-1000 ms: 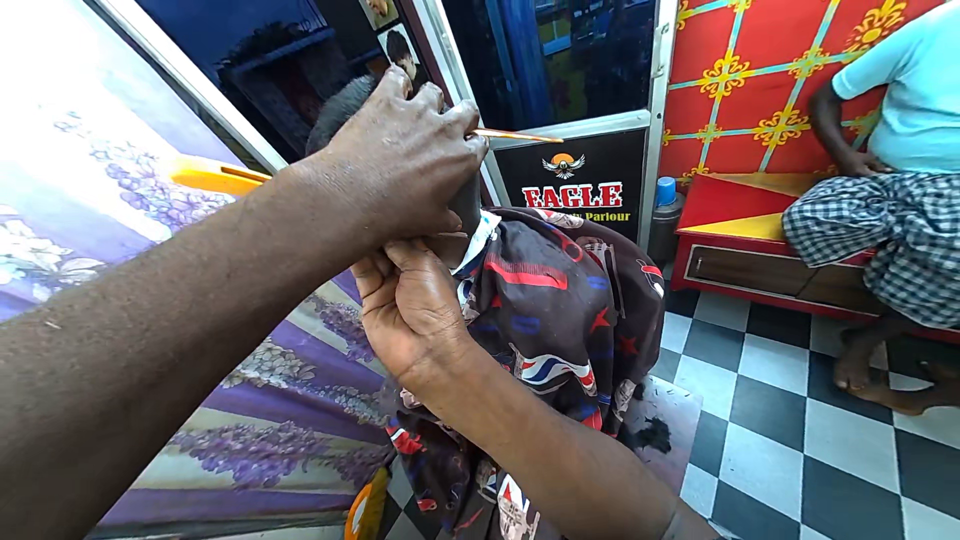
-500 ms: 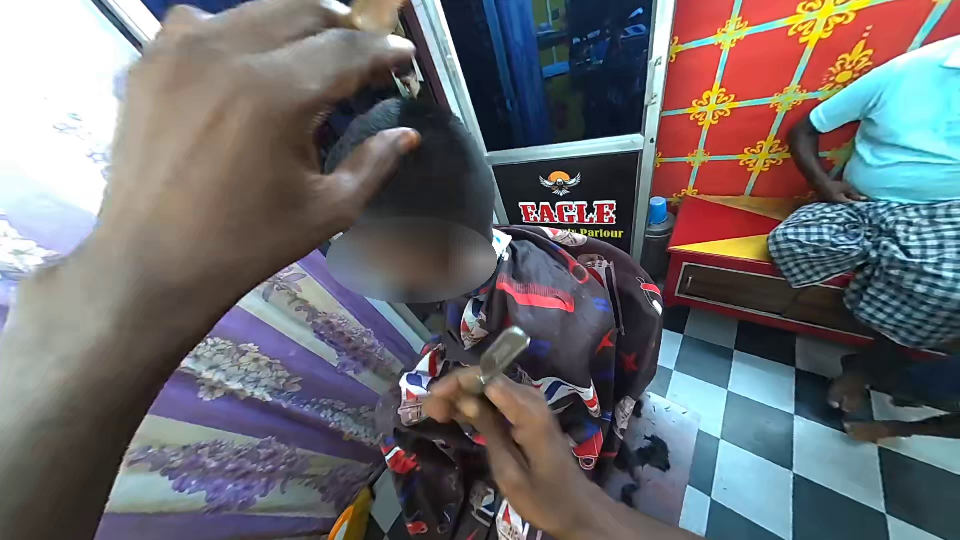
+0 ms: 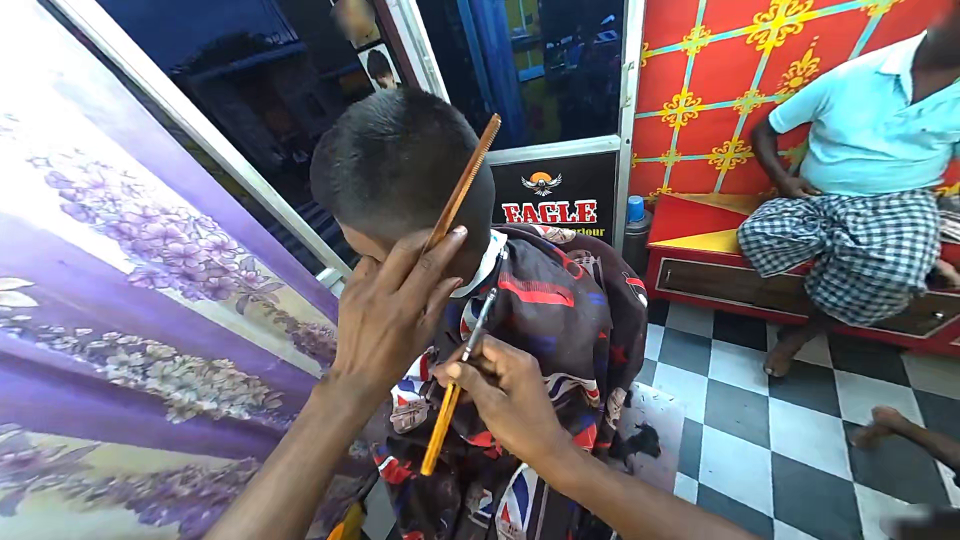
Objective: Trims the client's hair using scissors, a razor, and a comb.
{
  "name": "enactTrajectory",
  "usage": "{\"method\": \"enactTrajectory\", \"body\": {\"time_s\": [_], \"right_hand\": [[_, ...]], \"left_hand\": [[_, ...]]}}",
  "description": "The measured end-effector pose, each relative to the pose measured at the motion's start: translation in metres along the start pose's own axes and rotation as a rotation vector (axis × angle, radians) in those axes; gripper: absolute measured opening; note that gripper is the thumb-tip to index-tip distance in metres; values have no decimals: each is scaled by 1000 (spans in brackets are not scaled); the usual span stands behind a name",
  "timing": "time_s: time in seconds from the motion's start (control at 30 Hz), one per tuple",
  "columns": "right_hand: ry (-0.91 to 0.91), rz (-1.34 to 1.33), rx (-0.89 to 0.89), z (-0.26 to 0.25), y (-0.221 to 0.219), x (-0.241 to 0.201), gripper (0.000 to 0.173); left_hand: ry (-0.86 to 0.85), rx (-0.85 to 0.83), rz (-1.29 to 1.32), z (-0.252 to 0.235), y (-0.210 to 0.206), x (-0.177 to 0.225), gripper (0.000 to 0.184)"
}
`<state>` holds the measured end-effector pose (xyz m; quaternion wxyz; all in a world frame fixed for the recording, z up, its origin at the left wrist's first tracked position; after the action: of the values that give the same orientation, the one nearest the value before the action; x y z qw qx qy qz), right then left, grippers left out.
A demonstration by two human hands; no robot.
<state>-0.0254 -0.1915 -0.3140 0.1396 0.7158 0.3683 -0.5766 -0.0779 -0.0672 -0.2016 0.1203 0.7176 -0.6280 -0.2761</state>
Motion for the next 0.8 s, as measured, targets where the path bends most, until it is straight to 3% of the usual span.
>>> {"method": "enactTrajectory", "body": {"time_s": [0.17,0.27,0.43,0.57,0.8], "right_hand": [[-84,-209,40,-34,-35,5,14],[-42,-243,41,-41,-40,5,15],[136,-186,149,-34,-36,20,12],[38,-223,161,-38,-37,31,12],[-9,-148,110,-48,-59,26,15]], "left_hand": [[-67,-45,-34,-9,8,-3,39],[-78,-120,-21,-9,16,-10,38],[-35,64,16,14,7,-22,44],[-24,147,-45,27,-14,-25,38],[-54,35,76,13,-3,-31,36]]}}
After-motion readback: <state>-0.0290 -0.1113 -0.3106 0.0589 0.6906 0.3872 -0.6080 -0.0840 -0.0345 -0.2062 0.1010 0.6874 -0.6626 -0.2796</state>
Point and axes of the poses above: each hand's wrist, its own z-axis away from the middle knuckle, its own y-axis out of the back of the hand, x = y × z, the point moved 2 cm from there along -z, towards the middle knuckle, and after that the axes turned 9 degrees about x, right-handed, at the moved point
